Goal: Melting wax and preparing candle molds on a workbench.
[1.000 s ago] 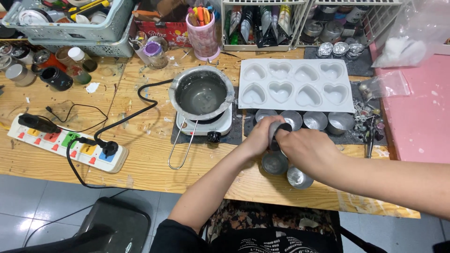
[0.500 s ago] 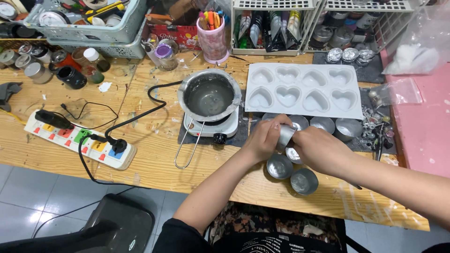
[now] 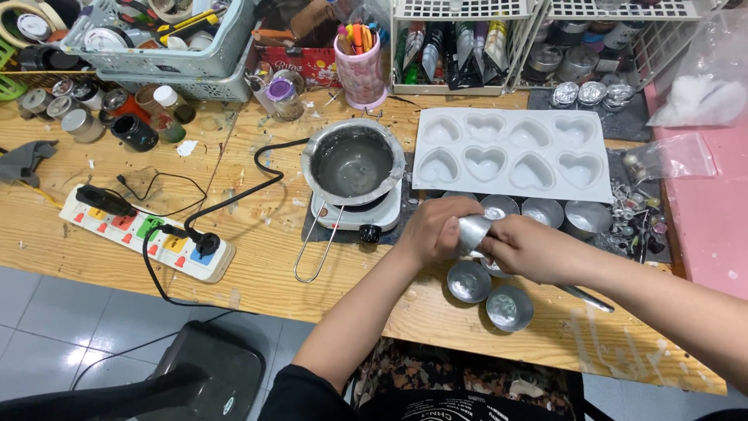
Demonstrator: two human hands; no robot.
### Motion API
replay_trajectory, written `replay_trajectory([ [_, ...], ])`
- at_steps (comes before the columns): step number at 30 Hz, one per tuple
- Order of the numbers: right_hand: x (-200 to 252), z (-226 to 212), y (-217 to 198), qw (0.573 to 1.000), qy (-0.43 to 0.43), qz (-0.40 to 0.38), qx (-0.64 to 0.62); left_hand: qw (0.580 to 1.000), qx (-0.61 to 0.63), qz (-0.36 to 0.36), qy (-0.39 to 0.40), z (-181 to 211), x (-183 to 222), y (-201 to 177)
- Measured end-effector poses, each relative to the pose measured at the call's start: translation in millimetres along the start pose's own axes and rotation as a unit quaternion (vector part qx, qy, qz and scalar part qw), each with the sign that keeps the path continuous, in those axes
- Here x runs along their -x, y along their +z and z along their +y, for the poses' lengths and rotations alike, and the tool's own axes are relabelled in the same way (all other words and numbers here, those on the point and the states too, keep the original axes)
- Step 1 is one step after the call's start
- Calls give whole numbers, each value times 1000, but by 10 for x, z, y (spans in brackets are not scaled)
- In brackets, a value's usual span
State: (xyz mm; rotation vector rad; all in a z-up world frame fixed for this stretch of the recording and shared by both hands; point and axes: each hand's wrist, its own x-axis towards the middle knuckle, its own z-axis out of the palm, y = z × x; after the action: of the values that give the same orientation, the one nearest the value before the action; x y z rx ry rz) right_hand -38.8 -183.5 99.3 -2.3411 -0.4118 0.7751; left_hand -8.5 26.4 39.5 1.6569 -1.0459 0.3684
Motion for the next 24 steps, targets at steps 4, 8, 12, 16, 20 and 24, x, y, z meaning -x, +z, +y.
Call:
replay_trajectory([
  [4,13,-312,-142,992,98,-17,-83,992,39,40,-115,-39,58,162],
  [8,-25,-341,-294,961,114,-69,-241,927,244,194,-208,-481,187,400],
  [12,-134,-388,-448,944,73,-100,-304,796,443,265,-315,-554,168,457],
  [16,-492,-499,-576,966,46,-68,-244,729,474,285,-403,-565,150,535],
  [20,-822,-844,-589,981,-108,149,64,748,470,262,-388,-557,193,575],
  [24,-892,-1397,-509,887,-124,262,359,710,511,265,-406,-510,136,547],
])
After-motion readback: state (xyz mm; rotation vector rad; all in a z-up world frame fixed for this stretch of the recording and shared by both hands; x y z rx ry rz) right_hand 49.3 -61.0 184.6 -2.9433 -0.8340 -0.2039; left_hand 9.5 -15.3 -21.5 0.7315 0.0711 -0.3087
